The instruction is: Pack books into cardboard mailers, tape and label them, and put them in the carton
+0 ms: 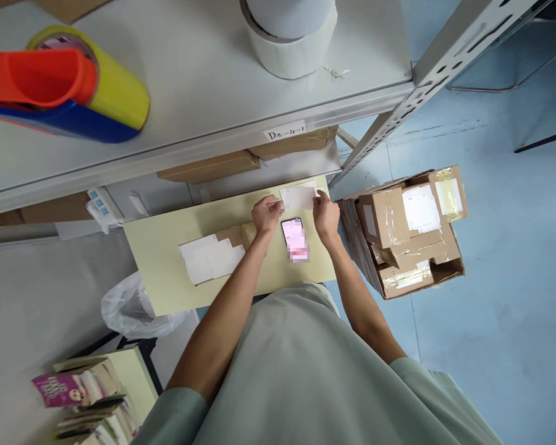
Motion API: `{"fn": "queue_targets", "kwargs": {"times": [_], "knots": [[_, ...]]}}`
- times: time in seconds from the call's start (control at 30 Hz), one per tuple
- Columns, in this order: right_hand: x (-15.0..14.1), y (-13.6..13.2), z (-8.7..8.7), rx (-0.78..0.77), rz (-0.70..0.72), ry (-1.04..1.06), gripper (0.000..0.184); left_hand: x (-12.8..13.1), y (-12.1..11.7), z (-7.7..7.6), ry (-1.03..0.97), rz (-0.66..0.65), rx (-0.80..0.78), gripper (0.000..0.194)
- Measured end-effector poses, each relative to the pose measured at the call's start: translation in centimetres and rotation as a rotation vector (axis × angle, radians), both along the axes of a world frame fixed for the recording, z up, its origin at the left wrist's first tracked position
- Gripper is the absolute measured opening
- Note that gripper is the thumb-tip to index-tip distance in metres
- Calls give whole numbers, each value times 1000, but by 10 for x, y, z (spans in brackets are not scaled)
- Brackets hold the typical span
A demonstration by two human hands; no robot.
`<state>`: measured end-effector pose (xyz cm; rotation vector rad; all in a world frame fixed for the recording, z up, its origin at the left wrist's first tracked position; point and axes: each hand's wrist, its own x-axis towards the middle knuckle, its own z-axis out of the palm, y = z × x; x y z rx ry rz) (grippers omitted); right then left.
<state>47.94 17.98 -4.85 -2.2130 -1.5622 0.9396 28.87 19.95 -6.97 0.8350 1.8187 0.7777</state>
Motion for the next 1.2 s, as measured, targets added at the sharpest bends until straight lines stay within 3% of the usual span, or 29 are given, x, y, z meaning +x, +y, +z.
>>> {"fn": "queue_targets", "kwargs": {"times": [0.23, 0.47, 0.57, 0.67, 0.83, 0.97, 1.2], "knots": [[-4, -1, 13, 28, 27, 14, 36, 8, -1, 12, -46, -17, -3, 35], [-20, -8, 33, 163, 109, 53, 41, 25, -1, 35, -250, -214, 104, 37], [-30, -14, 38, 168, 216, 111, 37, 26, 3, 40, -141, -220, 106, 42], [-33, -18, 32, 201, 252, 211, 38, 14, 6, 40, 21, -183, 81, 49], [-24, -6, 4, 189, 186, 218, 36, -16, 10, 42, 43, -137, -10, 45], [-29, 21, -9, 24, 197, 156, 30, -35, 16, 44, 157, -190, -71, 46], [-61, 59, -14, -250, 132, 60, 25, -56, 23, 44, 389, -308, -93, 42]]}}
